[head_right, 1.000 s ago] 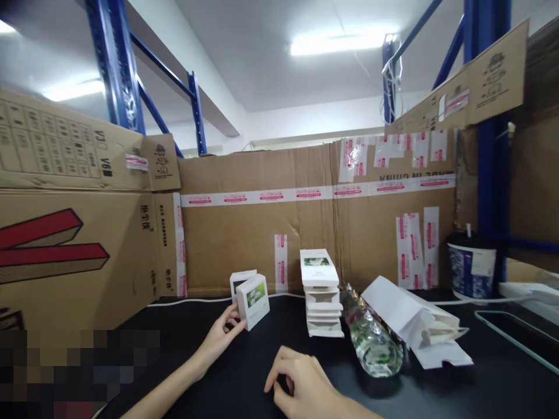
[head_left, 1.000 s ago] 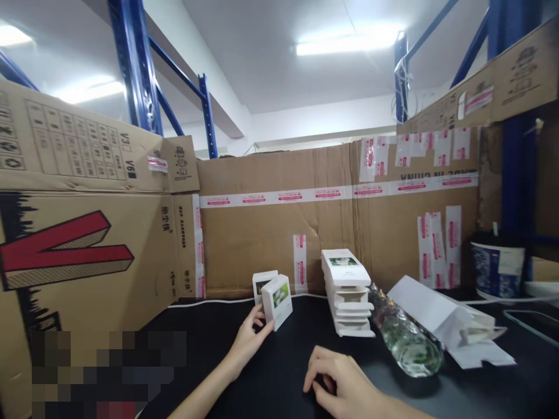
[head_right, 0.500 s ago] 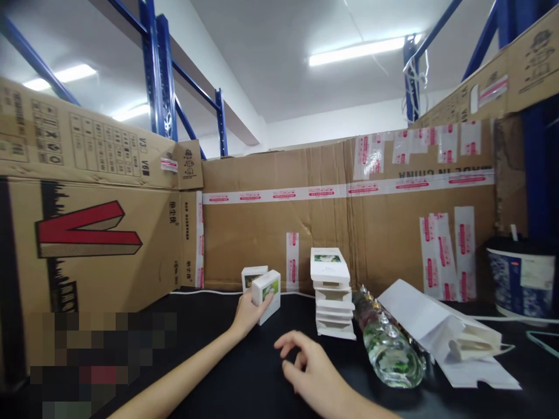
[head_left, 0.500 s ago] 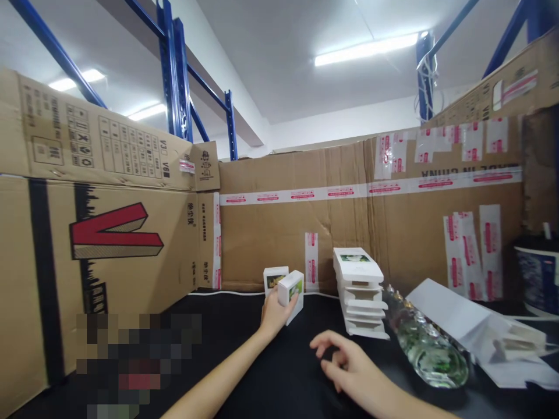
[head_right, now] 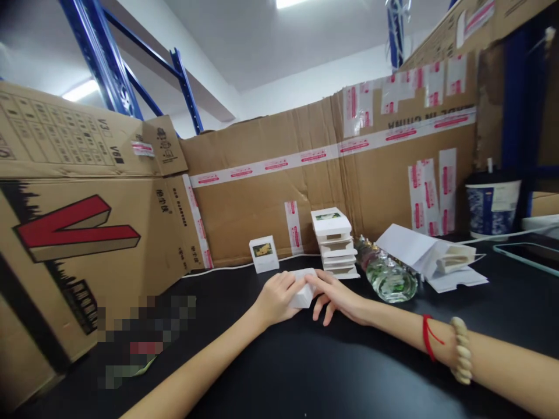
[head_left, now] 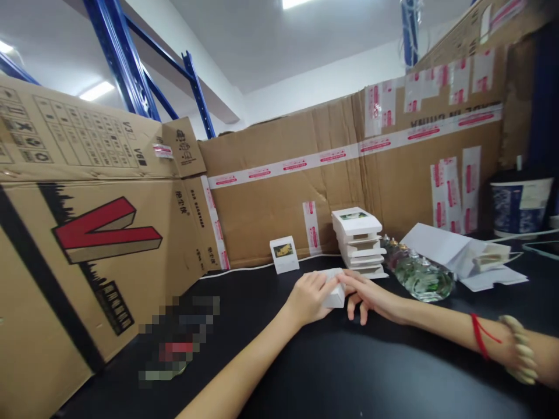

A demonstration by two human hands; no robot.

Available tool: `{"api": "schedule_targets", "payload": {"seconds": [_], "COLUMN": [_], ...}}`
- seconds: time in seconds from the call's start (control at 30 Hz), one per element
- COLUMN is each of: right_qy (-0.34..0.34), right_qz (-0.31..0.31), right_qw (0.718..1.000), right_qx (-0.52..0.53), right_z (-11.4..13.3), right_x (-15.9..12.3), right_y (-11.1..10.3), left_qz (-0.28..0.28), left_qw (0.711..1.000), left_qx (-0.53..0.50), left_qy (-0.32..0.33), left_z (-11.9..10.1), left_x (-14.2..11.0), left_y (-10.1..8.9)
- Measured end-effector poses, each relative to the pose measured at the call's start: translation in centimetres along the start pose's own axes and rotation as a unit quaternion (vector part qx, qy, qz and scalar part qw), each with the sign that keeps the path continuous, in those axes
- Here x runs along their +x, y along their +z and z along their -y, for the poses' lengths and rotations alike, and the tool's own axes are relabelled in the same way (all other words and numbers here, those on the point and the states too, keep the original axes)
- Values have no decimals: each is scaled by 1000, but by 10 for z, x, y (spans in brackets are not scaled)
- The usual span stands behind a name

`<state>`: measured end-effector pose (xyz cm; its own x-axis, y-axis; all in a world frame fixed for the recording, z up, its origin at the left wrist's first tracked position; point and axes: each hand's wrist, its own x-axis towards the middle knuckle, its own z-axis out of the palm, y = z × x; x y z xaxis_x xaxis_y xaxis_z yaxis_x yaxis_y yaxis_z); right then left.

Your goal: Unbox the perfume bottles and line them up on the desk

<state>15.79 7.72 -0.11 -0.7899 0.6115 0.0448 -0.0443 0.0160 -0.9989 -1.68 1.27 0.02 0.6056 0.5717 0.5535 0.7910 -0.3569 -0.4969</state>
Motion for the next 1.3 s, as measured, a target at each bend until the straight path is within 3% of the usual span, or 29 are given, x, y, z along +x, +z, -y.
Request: {"api": "schedule_targets", "payload": {"seconds": [0.2,0.43,0.57,0.67,0.87,1.1,1.3], "right_qy": [28,12,23,18,7,14,-16], "right_qz": [-40,-84,-51,-15,-4,-18,-29], "right_qw": [998,996,998,998,998,998,999], "right_qx": [-39,-3,30,54,65,65,-5], "right_z": [5,3,6,7,9,9,3], "right_x": [-5,-11,-17,-20,-18,-15,-14], "right_y": [7,6,0,-4,-6,-3,-2], "left_qz": [-17,-64,-90,-79,-10,-6,-2], "left_qw": [998,997,992,991,987,981,975], "left_qx": [39,-5,-45,-67,-131,-172,-186], "left_qy": [35,-32,-75,-80,-91,-94,-125], "left_z": [-1,-1,-1,-1,-4,-8,-10], "left_x": [1,-2,-5,-7,-10,-14,-16], "left_y": [1,-2,-3,-2,-6,-6,-4]}}
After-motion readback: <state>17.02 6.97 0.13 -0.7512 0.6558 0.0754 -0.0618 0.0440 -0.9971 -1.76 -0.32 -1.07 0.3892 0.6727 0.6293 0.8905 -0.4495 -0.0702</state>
